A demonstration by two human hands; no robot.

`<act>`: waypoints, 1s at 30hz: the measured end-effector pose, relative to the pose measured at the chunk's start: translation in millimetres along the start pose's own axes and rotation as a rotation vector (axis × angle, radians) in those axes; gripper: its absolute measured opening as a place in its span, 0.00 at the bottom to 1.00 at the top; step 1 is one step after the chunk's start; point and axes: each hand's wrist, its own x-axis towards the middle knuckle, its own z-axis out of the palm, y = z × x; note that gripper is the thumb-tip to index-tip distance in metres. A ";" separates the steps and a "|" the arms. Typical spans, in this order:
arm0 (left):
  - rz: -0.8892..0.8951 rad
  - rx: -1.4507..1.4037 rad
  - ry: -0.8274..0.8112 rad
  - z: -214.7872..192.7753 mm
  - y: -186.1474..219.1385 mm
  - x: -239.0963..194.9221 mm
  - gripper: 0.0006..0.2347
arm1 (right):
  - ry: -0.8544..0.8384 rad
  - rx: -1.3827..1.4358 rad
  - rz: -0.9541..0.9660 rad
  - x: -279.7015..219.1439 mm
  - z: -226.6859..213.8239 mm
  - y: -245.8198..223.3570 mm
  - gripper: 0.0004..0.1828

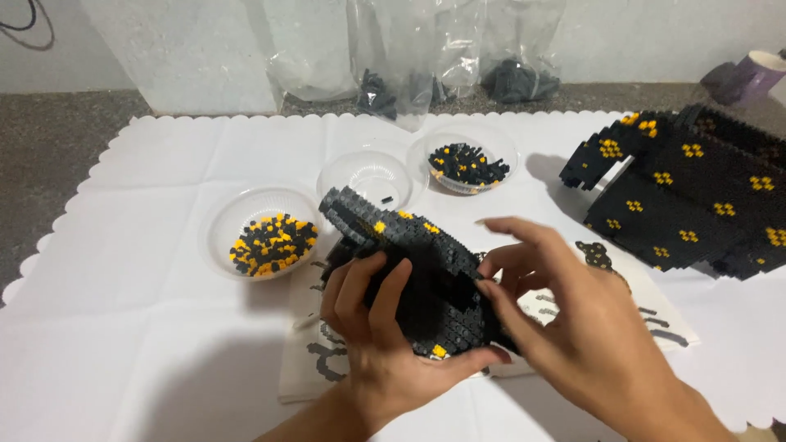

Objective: Adding yellow and black block details to a larger black toy figure using hands and a small pressing tool.

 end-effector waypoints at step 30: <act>0.011 0.263 -0.078 -11.0 10.2 13.7 0.40 | -0.349 -0.382 0.213 73.1 2.9 -23.9 0.29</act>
